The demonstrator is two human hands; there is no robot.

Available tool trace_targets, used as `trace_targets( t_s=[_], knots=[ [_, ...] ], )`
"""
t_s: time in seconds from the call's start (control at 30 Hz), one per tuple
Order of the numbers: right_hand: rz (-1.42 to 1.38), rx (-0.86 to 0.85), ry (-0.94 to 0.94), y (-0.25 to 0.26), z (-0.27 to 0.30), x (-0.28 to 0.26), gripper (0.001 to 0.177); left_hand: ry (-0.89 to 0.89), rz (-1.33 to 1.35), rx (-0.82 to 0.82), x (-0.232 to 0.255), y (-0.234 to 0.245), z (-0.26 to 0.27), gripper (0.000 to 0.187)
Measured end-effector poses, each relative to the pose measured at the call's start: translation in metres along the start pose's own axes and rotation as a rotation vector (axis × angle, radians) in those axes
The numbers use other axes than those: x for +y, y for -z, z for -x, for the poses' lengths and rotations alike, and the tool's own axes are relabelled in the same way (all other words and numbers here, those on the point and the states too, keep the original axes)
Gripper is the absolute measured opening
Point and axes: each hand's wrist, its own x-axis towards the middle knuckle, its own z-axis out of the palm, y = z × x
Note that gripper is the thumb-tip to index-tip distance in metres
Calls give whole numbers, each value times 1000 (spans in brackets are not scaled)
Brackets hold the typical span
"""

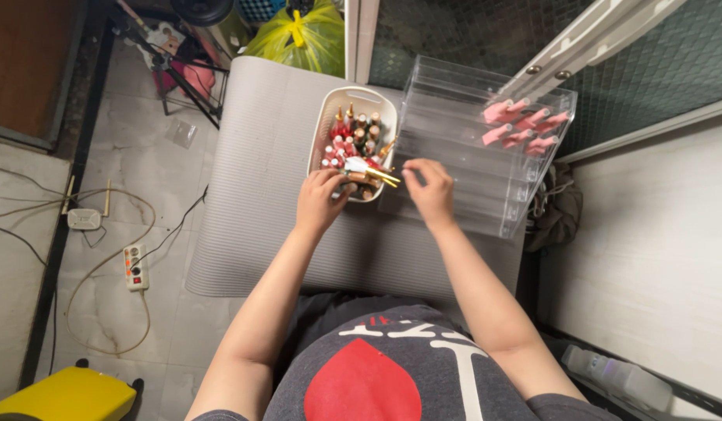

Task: Sorting and organizing small nail polish bottles from a tray into a basket.

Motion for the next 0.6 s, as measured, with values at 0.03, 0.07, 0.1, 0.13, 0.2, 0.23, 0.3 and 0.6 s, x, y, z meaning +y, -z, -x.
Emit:
trace_targets(
  t_s=[0.03,0.07,0.1,0.13,0.2,0.23,0.3,0.6],
  knots=[
    [4,4,-4,9,-5,4,11,-4,4,-4,3,0,-2,25],
    [23,59,-22,19,-10,9,13,-5,29,0,6,0,-3,24],
    [43,115,-40,29,-15,14,14,-6,56,4,9,-1,-5,23],
    [47,119,-44,38,-20,20,14,-9,60,-1,10,-2,-7,23],
    [125,254,-135,55,-33,31,26,-30,40,-15,11,-3,-12,26],
    [128,256,-136,62,-37,41,26,-32,43,-16,12,-4,-13,26],
    [189,315,-84,74,-48,61,37,-20,31,-29,12,-5,-15,28],
    [259,197,-159,82,-44,93,20,1,16,-1,3,0,-10,30]
  ],
)
